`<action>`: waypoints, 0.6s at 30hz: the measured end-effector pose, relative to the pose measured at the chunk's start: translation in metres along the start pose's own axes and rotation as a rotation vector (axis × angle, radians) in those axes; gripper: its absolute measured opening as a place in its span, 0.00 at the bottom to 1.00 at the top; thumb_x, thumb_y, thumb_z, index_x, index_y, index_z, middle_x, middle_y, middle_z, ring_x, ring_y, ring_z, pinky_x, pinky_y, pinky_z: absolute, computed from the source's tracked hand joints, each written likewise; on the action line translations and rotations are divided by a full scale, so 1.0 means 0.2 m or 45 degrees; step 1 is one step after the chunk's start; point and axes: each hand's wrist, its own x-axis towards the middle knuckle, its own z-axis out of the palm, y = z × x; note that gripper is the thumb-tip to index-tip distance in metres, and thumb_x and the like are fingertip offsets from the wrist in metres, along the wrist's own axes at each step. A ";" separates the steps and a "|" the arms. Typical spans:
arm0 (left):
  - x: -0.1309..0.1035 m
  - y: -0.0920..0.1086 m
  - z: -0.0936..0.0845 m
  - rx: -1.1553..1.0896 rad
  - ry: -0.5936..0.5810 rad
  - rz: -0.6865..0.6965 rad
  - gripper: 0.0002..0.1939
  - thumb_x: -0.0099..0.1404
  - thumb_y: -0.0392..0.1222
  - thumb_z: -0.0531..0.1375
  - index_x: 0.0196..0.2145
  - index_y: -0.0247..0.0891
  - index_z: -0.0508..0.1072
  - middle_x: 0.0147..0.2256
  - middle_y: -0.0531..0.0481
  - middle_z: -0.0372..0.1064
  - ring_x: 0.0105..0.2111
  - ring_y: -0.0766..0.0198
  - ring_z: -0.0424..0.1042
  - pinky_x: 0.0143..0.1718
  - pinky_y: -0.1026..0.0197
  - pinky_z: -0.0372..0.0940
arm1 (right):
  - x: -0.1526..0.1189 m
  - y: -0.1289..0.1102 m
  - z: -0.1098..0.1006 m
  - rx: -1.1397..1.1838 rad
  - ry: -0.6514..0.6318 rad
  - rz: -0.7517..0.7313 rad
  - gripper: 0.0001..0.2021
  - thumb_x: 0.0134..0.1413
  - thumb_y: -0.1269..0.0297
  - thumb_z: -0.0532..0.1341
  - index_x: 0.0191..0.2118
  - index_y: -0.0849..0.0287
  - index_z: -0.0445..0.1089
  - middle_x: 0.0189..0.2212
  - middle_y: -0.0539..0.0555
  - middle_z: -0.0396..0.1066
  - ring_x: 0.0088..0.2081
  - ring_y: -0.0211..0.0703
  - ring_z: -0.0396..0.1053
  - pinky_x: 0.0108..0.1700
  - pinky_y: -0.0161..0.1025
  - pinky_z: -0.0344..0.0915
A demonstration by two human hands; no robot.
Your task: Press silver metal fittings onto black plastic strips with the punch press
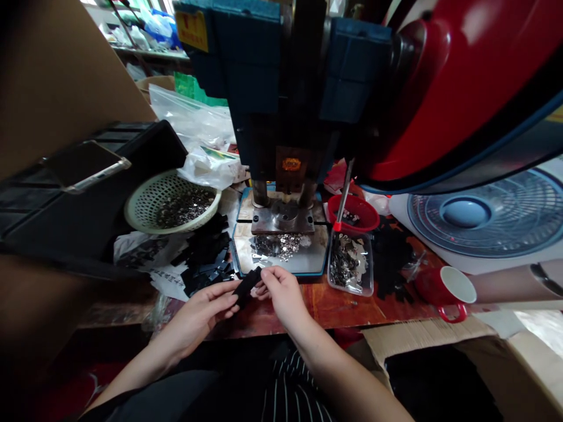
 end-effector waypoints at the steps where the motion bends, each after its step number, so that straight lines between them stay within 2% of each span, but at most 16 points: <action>1: 0.00 0.00 0.00 -0.024 -0.007 -0.002 0.16 0.52 0.35 0.66 0.41 0.37 0.76 0.34 0.49 0.74 0.28 0.72 0.70 0.28 0.74 0.65 | 0.00 -0.01 -0.01 0.033 0.031 0.004 0.19 0.39 0.48 0.66 0.26 0.62 0.68 0.19 0.49 0.69 0.20 0.34 0.67 0.22 0.30 0.65; 6: 0.02 0.00 -0.01 -0.205 0.053 0.035 0.19 0.52 0.32 0.66 0.43 0.37 0.75 0.33 0.48 0.75 0.27 0.72 0.71 0.29 0.73 0.66 | 0.00 -0.04 -0.05 0.202 0.154 0.057 0.18 0.38 0.51 0.68 0.27 0.61 0.67 0.19 0.49 0.70 0.20 0.33 0.68 0.22 0.29 0.65; 11: 0.03 0.01 0.00 -0.232 0.061 0.066 0.17 0.54 0.30 0.63 0.43 0.35 0.73 0.37 0.45 0.74 0.29 0.70 0.71 0.30 0.70 0.67 | 0.00 -0.04 -0.08 0.277 0.167 0.110 0.18 0.36 0.52 0.69 0.27 0.60 0.66 0.19 0.49 0.69 0.20 0.34 0.67 0.22 0.29 0.65; 15: 0.04 0.00 0.04 -0.372 0.036 0.007 0.13 0.53 0.29 0.61 0.38 0.37 0.71 0.33 0.48 0.72 0.32 0.65 0.72 0.34 0.64 0.68 | 0.01 -0.02 -0.10 0.216 0.149 0.049 0.17 0.40 0.51 0.67 0.28 0.59 0.66 0.19 0.47 0.67 0.20 0.33 0.65 0.23 0.29 0.63; 18: 0.06 -0.03 0.09 -0.455 -0.017 -0.071 0.10 0.53 0.33 0.63 0.35 0.38 0.70 0.29 0.53 0.68 0.29 0.66 0.69 0.33 0.61 0.68 | 0.00 -0.03 -0.11 0.025 0.128 -0.053 0.16 0.44 0.50 0.64 0.27 0.60 0.66 0.17 0.45 0.64 0.18 0.32 0.61 0.21 0.29 0.58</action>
